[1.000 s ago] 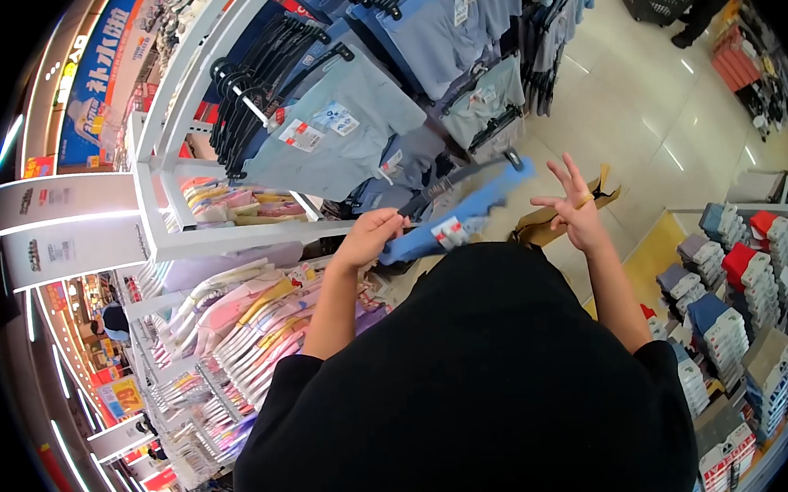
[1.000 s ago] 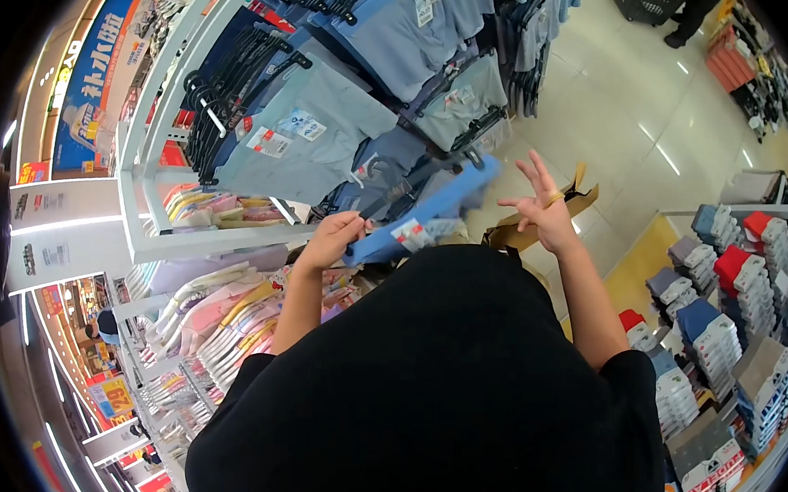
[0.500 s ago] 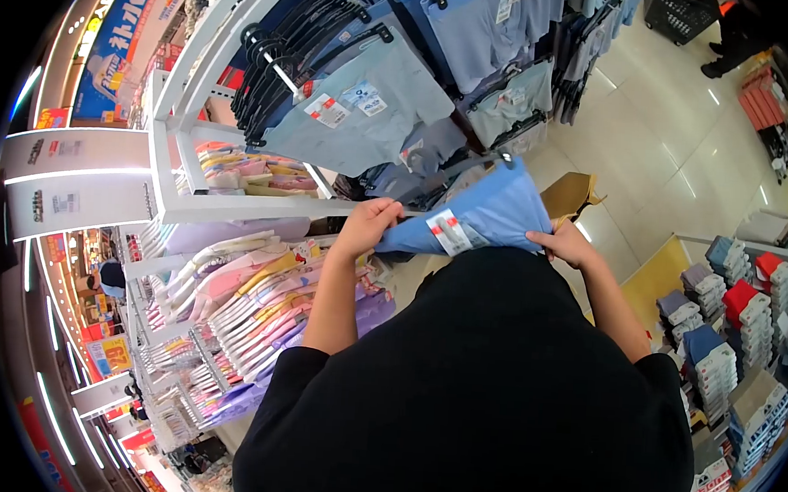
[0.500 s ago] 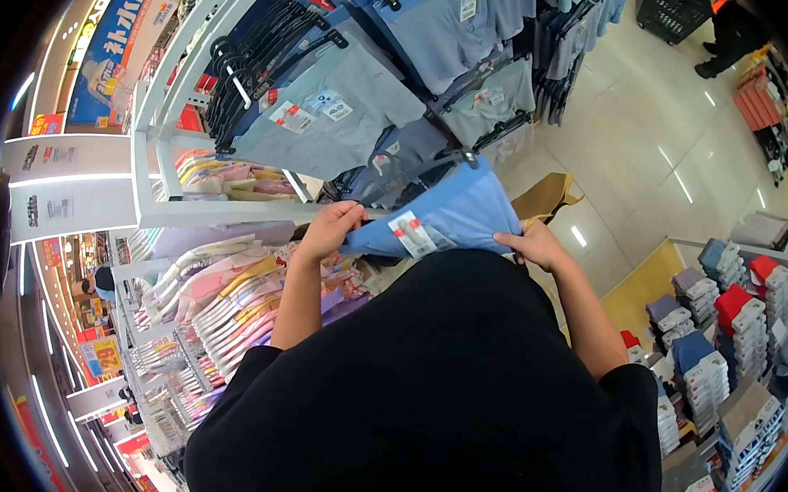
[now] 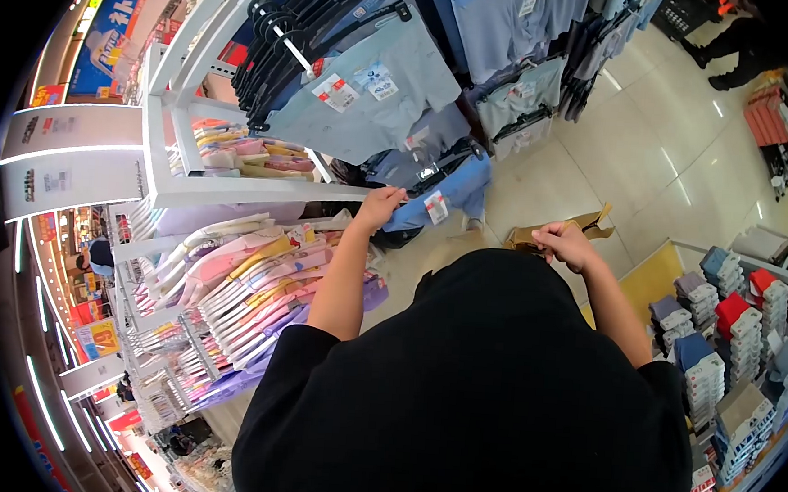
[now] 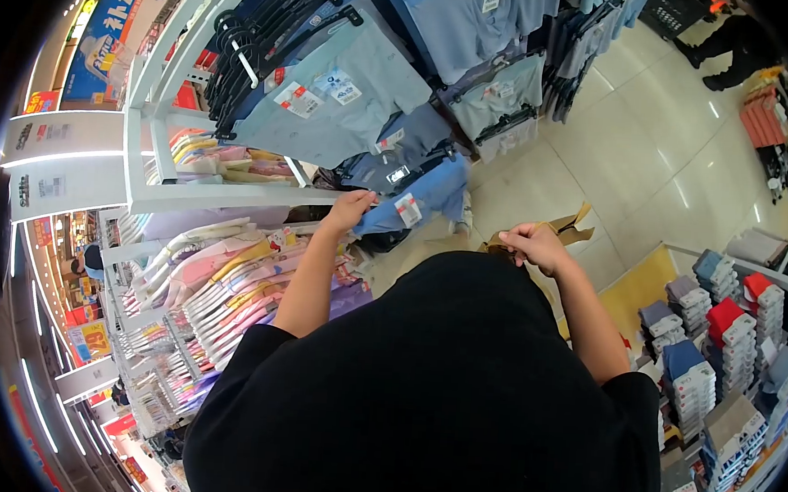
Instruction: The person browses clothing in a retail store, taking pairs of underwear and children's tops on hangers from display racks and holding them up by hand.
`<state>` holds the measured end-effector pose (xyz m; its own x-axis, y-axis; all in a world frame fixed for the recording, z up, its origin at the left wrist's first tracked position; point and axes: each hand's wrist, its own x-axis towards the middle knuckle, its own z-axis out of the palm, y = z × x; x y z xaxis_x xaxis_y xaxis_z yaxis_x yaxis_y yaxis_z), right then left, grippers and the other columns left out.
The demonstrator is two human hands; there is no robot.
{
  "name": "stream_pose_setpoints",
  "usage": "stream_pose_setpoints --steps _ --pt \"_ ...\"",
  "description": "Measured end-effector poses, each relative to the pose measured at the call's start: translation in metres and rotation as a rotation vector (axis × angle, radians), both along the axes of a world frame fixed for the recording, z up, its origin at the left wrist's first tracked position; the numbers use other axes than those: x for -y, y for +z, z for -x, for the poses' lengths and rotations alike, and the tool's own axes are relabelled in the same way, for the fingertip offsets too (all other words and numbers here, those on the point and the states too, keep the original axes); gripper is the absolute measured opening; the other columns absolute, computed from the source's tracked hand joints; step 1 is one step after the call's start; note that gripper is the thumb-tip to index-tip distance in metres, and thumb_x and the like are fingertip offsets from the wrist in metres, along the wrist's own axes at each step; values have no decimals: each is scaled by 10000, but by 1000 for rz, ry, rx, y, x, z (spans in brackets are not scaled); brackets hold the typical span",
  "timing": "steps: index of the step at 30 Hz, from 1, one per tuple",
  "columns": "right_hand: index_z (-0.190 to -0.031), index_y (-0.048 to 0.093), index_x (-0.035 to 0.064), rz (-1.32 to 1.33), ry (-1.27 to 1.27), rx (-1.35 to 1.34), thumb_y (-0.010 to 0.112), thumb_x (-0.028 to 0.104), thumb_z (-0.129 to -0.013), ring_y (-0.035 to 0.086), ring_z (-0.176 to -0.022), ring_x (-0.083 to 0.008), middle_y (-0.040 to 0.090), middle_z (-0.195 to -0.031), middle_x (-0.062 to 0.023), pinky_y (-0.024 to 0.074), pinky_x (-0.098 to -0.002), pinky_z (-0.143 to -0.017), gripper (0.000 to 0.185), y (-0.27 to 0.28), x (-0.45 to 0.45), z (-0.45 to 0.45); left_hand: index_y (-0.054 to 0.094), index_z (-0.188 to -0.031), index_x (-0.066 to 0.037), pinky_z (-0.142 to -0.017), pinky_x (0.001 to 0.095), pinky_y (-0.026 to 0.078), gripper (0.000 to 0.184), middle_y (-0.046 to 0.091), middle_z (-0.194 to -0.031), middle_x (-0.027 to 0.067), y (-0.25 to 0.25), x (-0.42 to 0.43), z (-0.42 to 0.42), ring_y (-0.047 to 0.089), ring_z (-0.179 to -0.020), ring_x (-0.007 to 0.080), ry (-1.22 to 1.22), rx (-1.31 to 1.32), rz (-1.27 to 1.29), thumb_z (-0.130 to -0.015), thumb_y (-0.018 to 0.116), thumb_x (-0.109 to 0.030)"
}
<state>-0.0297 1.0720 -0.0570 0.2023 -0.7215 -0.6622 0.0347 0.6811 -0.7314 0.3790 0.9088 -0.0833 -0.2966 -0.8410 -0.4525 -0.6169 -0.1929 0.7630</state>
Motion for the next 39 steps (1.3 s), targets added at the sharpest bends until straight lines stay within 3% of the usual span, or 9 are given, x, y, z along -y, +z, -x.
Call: stream_pose_setpoints --steps 12,14,16,18,20,25,28,31,39 --pt "-779 641 49 66 -87 -38 697 315 -875 530 -515 -79 600 -686 -2 399 -218 -502 289 11 -36 24 688 -927 11 -678 299 452 452 634 -781 63 -68 -5 -5 548 -716 152 233 91 67 -905 628 -437" --pt "-779 644 47 65 -117 4 700 310 -873 522 -520 -79 599 -686 -1 398 -220 -502 285 11 -45 30 652 -1043 35 -771 340 480 537 671 -905 145 -89 -17 -3 627 -815 240 419 93 204 -860 668 -470" --pt "-780 647 47 65 -140 25 702 310 -871 517 -528 -79 598 -685 2 398 -223 -502 284 6 -53 35 596 -1116 57 -720 390 510 618 667 -938 179 -165 -21 -29 651 -789 285 671 242 182 -833 685 -485" --pt "-782 650 49 62 -154 27 703 315 -868 514 -536 -78 596 -684 7 399 -228 -502 284 -1 -62 39 556 -1148 69 -629 446 516 647 659 -924 205 -168 -47 -23 648 -719 323 779 233 -149 -828 675 -481" --pt "-790 665 63 53 -168 -8 704 329 -865 513 -573 -61 592 -683 30 390 -221 -518 279 -7 -70 40 524 -1168 74 -557 474 502 629 654 -907 211 -190 -76 -26 641 -666 334 510 290 -449 -852 638 -458" --pt "-806 676 68 17 -330 -1 692 283 -882 476 -578 -34 575 -667 59 362 -205 -529 228 -17 -90 39 495 -1298 -27 -895 405 478 651 606 -1184 252 -189 -117 1 595 -1064 390 -200 488 -171 -824 668 -438" --pt "-803 673 67 24 -438 4 689 289 -885 483 -579 -41 579 -666 52 370 -203 -538 238 -36 -96 43 488 -1300 -24 -954 411 443 609 582 -1218 266 -193 -98 13 554 -1141 401 -446 480 -147 -829 656 -371" --pt "-796 668 65 2 -549 40 692 311 -883 472 -549 -43 577 -660 41 358 -193 -512 262 -52 -97 55 487 -1291 -4 -980 425 426 573 562 -1232 276 -186 -46 49 533 -1164 412 -428 387 -190 -823 636 -300" --pt "-809 638 61 -52 -807 99 677 286 -895 422 -467 -38 519 -608 40 289 -186 -432 244 -39 -78 105 452 -1289 13 -1045 463 354 547 463 -1329 262 -91 81 208 394 -1276 426 -173 240 708 -816 660 -166"
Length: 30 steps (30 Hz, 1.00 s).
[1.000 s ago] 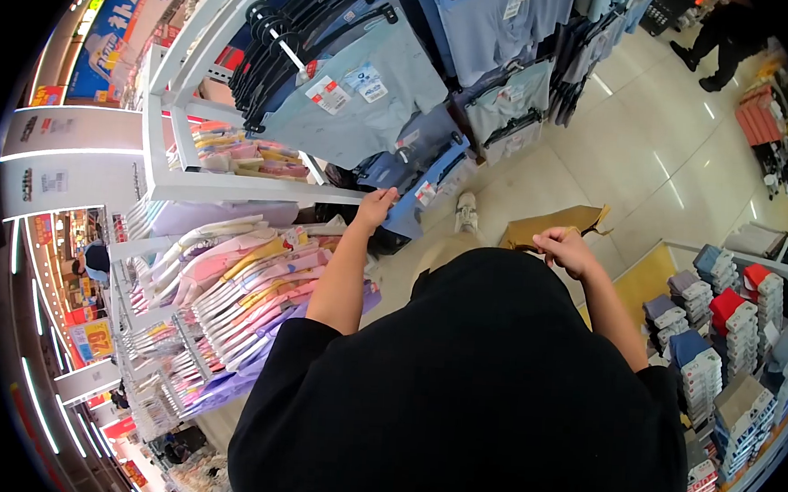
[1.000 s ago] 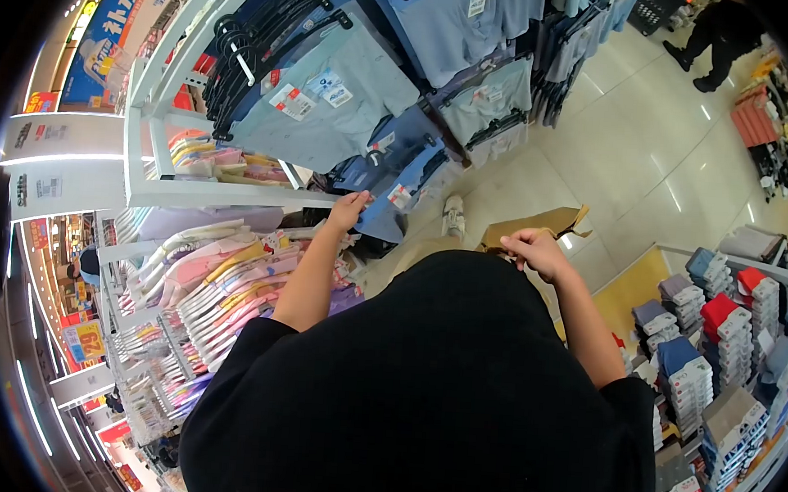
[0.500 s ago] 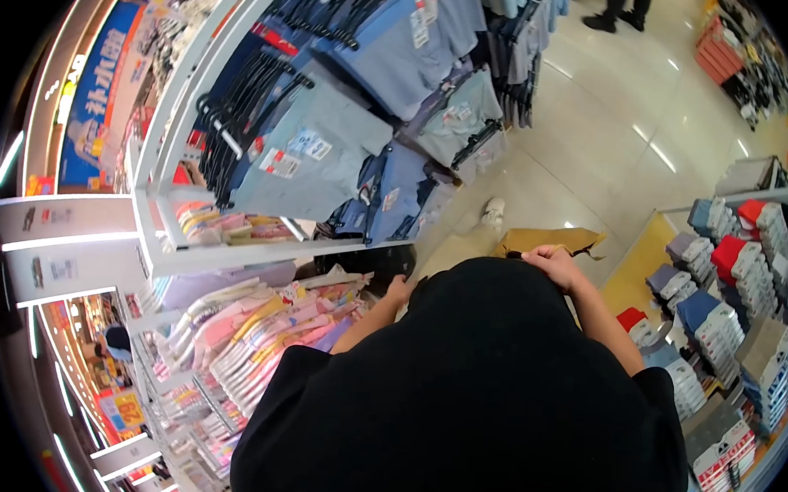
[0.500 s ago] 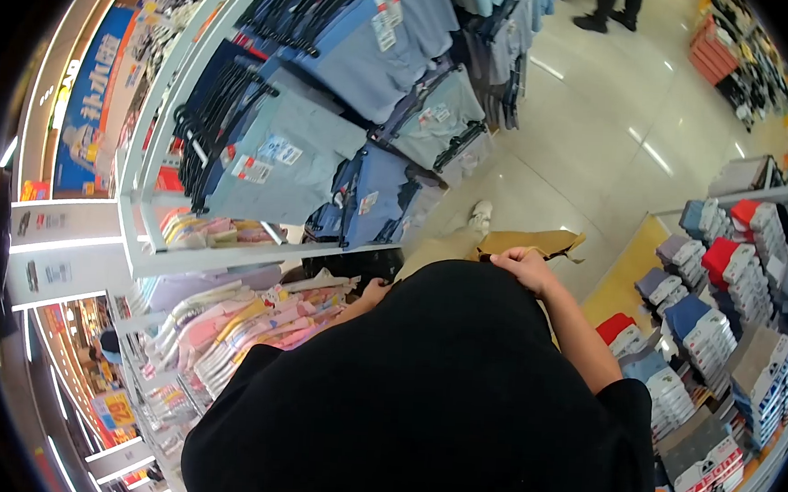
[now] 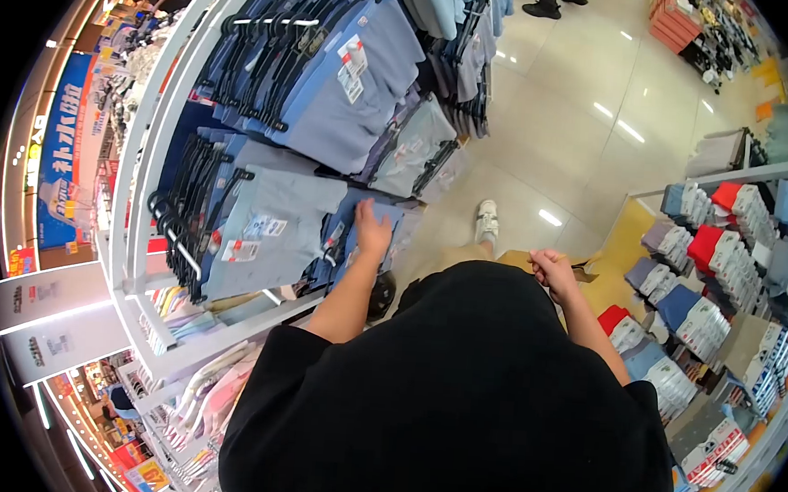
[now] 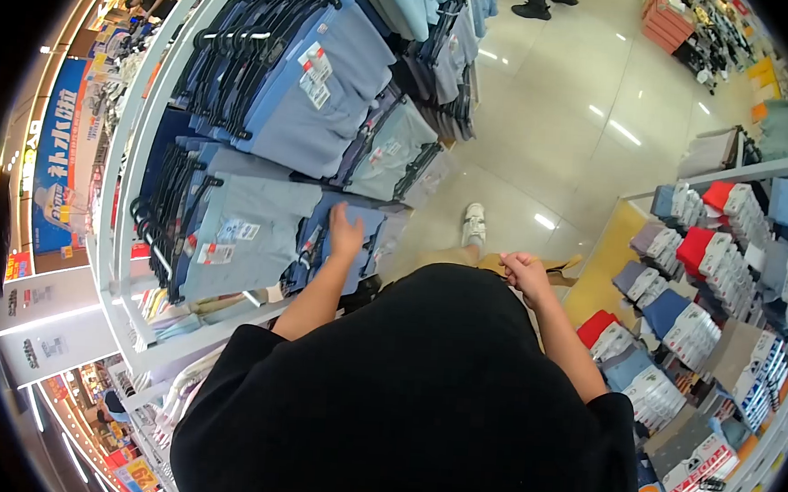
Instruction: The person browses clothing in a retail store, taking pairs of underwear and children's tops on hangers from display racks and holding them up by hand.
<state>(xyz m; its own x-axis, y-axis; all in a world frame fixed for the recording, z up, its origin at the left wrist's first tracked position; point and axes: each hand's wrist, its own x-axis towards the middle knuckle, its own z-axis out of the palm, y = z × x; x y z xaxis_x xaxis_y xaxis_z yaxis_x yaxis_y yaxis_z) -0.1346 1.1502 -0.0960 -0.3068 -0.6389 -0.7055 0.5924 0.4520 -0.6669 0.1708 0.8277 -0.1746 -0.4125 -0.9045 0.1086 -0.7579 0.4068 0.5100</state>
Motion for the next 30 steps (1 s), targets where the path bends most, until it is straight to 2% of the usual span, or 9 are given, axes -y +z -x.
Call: stream_pose_setpoints --steps 4,7,15,17,19,20,23,24,30 --pt "-806 635 59 -22 -29 -38 671 274 -899 417 -461 -37 517 -610 39 278 -187 -425 237 11 21 32 418 -1316 -6 -1014 474 369 568 470 -1314 265 25 39 51 439 -1229 430 -11 -54 62 -833 656 -186" --pt "-795 634 56 -37 -29 -82 663 263 -906 412 -460 -37 515 -611 38 277 -188 -425 237 24 44 57 430 -1326 -37 -987 478 387 568 513 -1294 233 26 58 75 476 -1201 411 115 9 -128 -853 646 -266" --pt "-787 631 48 4 -30 -168 651 246 -918 406 -466 -44 509 -607 33 286 -189 -439 239 53 109 100 579 -1218 -111 -858 440 473 436 650 -1138 160 -8 84 103 599 -1046 363 236 28 -274 -966 462 -447" --pt "-865 648 31 55 -40 -187 632 218 -930 412 -482 -46 505 -619 34 291 -192 -440 198 48 120 106 582 -1220 -120 -837 446 481 432 661 -1114 157 -16 84 103 613 -1022 357 225 -22 -314 -964 465 -448" --pt "-915 656 24 129 -69 -225 623 199 -936 418 -491 -47 504 -629 34 293 -193 -441 179 44 132 108 626 -1148 -106 -789 461 488 423 684 -1012 164 -24 83 102 635 -945 370 216 -64 -305 -961 474 -453" --pt "-1100 642 10 168 -82 -224 587 166 -951 423 -502 -51 512 -678 23 291 -192 -444 223 38 134 112 637 -1127 -103 -778 465 487 423 687 -986 165 -25 85 101 638 -928 374 205 -99 -339 -959 477 -456" --pt "-1269 567 13 273 -134 -249 556 150 -961 424 -503 -55 516 -726 11 289 -189 -447 337 61 154 116 664 -957 -77 -708 470 480 411 679 -873 181 -27 83 101 630 -832 402 188 -100 -327 -948 501 -455" --pt "-1391 461 30 315 -90 -258 537 149 -967 426 -508 -56 517 -790 2 283 -184 -445 447 62 159 123 661 -924 -75 -694 471 477 402 672 -861 187 -23 80 101 624 -818 406 169 -70 -321 -945 510 -448" --pt "-1468 354 63 462 -43 -399 536 144 -957 411 -497 -47 511 -890 -13 304 -178 -437 549 70 190 150 637 -807 -59 -638 465 458 348 627 -777 185 18 60 108 595 -750 399 38 -151 -299 -918 578 -384"
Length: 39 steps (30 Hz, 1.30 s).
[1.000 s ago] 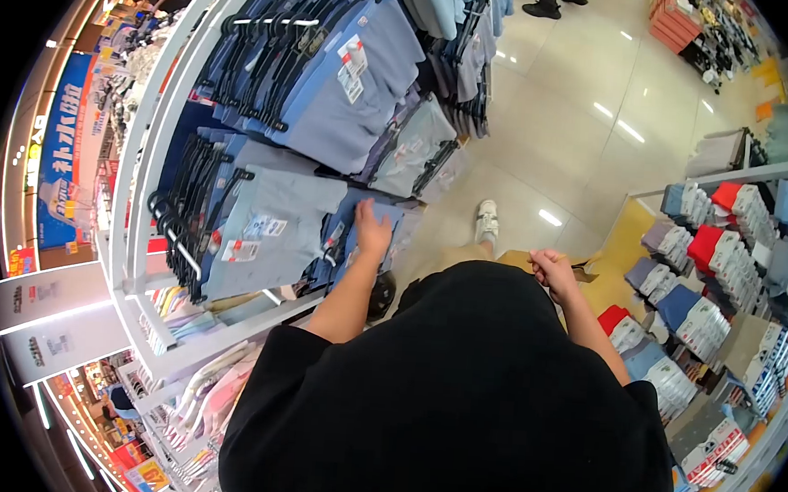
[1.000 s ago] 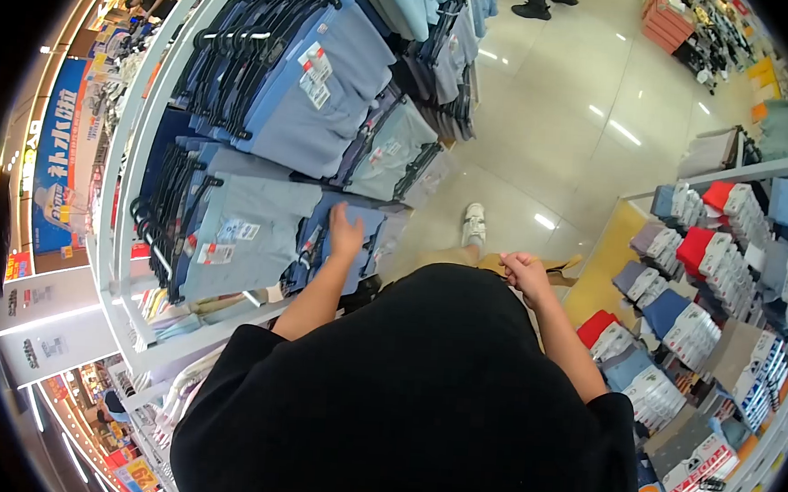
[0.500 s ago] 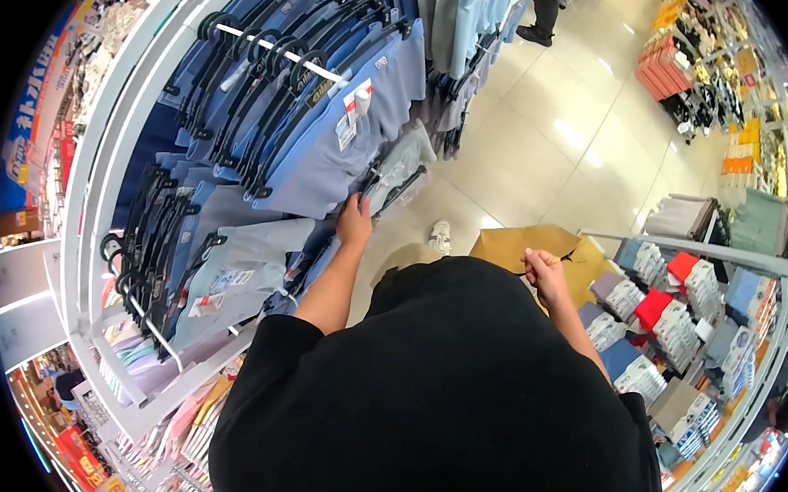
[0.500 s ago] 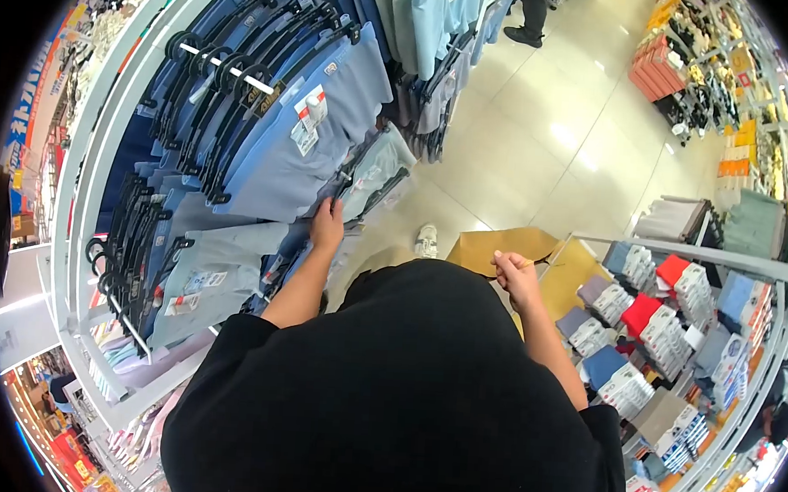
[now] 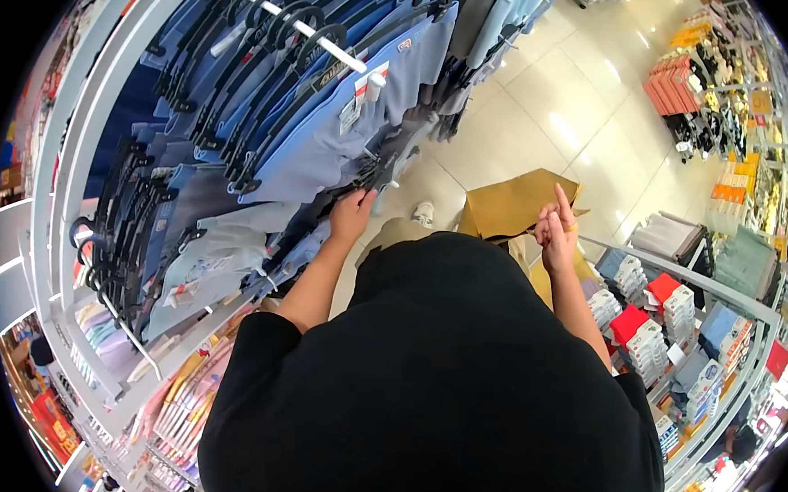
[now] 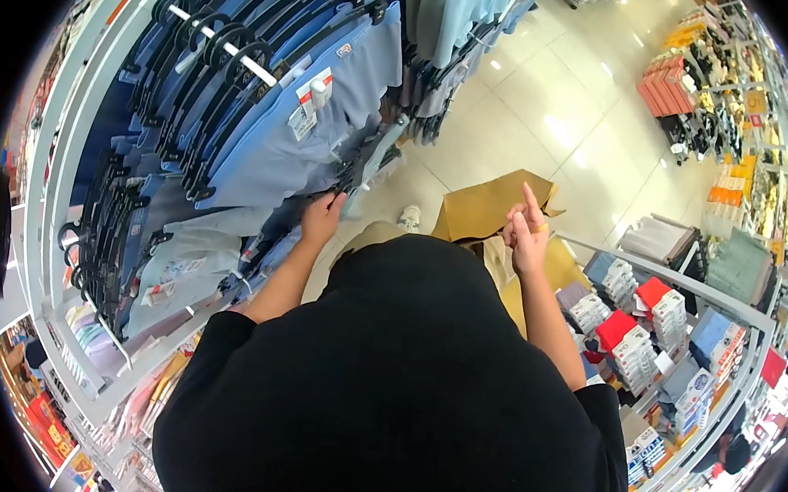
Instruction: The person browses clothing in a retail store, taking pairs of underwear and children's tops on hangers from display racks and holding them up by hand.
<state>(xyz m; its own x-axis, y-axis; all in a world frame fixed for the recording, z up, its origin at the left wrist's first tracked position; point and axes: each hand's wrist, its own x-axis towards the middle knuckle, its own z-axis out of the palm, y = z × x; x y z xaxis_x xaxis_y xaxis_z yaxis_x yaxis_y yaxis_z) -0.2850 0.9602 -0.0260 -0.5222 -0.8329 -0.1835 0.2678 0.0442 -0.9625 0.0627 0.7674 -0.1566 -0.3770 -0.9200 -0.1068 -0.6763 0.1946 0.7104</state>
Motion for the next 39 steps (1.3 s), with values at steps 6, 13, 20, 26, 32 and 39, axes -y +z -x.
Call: stream_pose_setpoints --steps 6,13,20,26,32,39 --pt "-1494 300 89 10 136 -94 592 26 -873 569 -575 -96 557 -1095 -91 495 -209 -540 689 17 27 18 638 -790 -46 -609 436 448 338 615 -750 163 91 8 13 591 -717 377 -271 24 -106 -903 605 -363" --pt "-1520 234 139 1 325 -212 697 -5 -784 657 -695 -131 511 -1287 -148 541 -239 -617 882 46 50 35 616 -788 -29 -577 370 429 302 556 -660 156 183 21 51 530 -604 302 -434 -84 -236 -898 626 -310" --pt "-1522 228 148 -47 317 -261 722 0 -769 630 -645 -106 520 -1284 -134 531 -219 -591 913 70 48 44 623 -814 -18 -561 325 415 238 523 -629 126 219 32 62 467 -559 202 -594 -159 -283 -886 647 -243" --pt "-1430 423 102 -121 389 -270 716 43 -805 595 -658 -88 644 -999 -77 517 -222 -566 693 81 40 29 598 -775 23 -542 299 382 229 470 -589 67 226 27 69 413 -571 135 -722 -360 -345 -890 654 -168" --pt "-1118 676 30 -217 338 -321 680 171 -886 520 -524 -58 611 -738 -6 433 -207 -481 272 94 34 14 632 -793 5 -533 282 376 200 500 -610 26 221 30 69 432 -581 87 -655 -272 -351 -878 678 -171" --pt "-1000 690 4 -261 349 -358 664 200 -901 510 -514 -49 607 -685 -1 427 -204 -473 221 106 36 5 665 -869 -13 -577 232 413 127 587 -694 -32 223 30 62 489 -644 44 -501 -338 -369 -857 703 -133"
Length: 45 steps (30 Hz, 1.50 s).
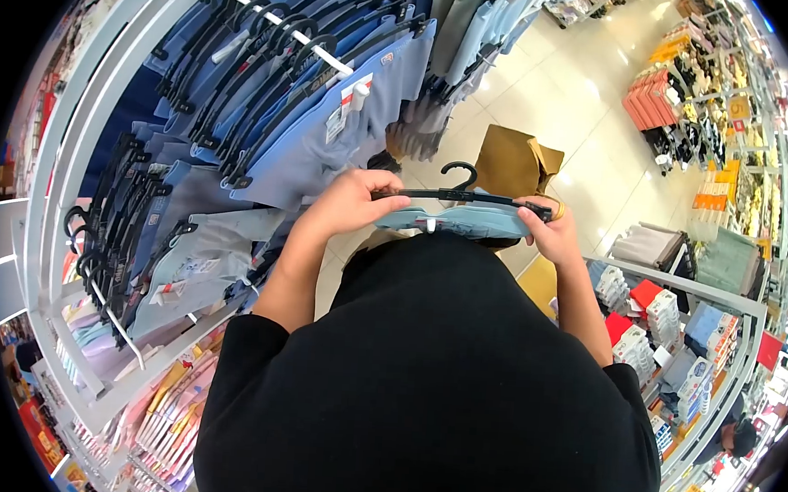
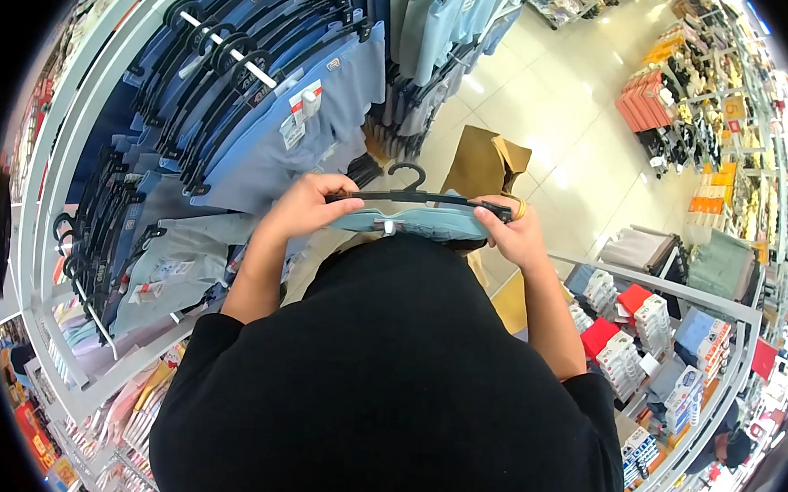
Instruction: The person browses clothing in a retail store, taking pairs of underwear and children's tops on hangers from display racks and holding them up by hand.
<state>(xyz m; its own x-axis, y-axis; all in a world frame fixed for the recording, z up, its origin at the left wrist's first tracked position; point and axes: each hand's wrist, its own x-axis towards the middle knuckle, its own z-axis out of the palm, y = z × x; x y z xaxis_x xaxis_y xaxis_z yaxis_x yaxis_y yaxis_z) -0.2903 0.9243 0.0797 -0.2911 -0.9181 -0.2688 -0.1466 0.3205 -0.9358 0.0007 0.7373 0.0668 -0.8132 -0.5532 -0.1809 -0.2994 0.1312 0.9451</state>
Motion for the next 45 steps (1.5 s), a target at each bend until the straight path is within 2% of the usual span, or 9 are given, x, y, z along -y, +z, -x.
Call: stream_pose_setpoints --steps 14,22,26,30,31,34,37,41,45 --pt "-979 688 -11 106 17 -18 641 225 -918 509 -511 -50 607 -689 -6 410 -199 -467 248 0 3 -16 653 -918 -11 -629 215 430 163 608 -750 -25 -7 -4 -20 516 -698 34 147 -59 -13 -845 717 -141" --pt "-969 673 -34 199 -71 37 629 195 -923 505 -481 -61 605 -678 -15 404 -200 -438 237 7 5 -9 627 -1041 -17 -701 230 474 291 645 -890 -8 -30 -3 -32 575 -776 71 278 -152 -92 -810 762 -132" --pt "-977 656 -32 262 -161 188 625 188 -926 492 -464 -62 591 -649 -14 382 -196 -411 228 5 8 0 569 -1179 -12 -712 208 472 406 619 -948 -13 -27 -7 -30 560 -796 54 239 -250 -254 -817 742 -69" --pt "-1020 619 -8 366 -230 351 601 185 -946 479 -460 -74 615 -708 -43 357 -208 -395 207 -7 7 7 556 -1204 -13 -728 229 483 479 624 -992 10 -37 -10 -21 560 -848 64 227 -325 -140 -790 774 -116" --pt "-1005 626 -8 385 -287 375 608 188 -944 475 -449 -69 605 -685 -30 362 -204 -394 206 -2 8 2 560 -1207 -2 -920 326 466 522 637 -1112 69 -36 -8 -23 591 -1000 151 196 -194 -189 -756 798 -113" --pt "-1010 621 7 416 -399 462 595 194 -952 490 -473 -67 621 -737 -30 361 -195 -395 198 1 6 2 600 -1169 -2 -911 314 468 469 655 -1076 68 -47 -8 -18 593 -990 143 84 -189 -146 -767 793 -146" --pt "-1048 608 18 444 -461 530 558 209 -970 512 -533 -64 646 -840 -47 358 -191 -412 212 4 6 7 593 -1181 0 -904 316 457 446 638 -1088 45 -71 -13 -14 574 -997 152 58 -145 -232 -800 766 -155" --pt "-1047 611 18 472 -434 483 547 224 -978 486 -513 -62 617 -783 -25 341 -189 -405 226 8 5 11 583 -1210 6 -939 315 431 440 628 -1138 62 -88 -18 -7 557 -1052 149 22 -97 -370 -818 731 -128" --pt "-1085 600 11 435 -494 449 488 236 -1007 474 -489 -69 629 -807 -55 336 -185 -394 263 9 2 18 540 -1253 31 -950 345 470 422 641 -1161 120 -101 -19 2 620 -1055 216 195 -456 -936 -850 619 -66"
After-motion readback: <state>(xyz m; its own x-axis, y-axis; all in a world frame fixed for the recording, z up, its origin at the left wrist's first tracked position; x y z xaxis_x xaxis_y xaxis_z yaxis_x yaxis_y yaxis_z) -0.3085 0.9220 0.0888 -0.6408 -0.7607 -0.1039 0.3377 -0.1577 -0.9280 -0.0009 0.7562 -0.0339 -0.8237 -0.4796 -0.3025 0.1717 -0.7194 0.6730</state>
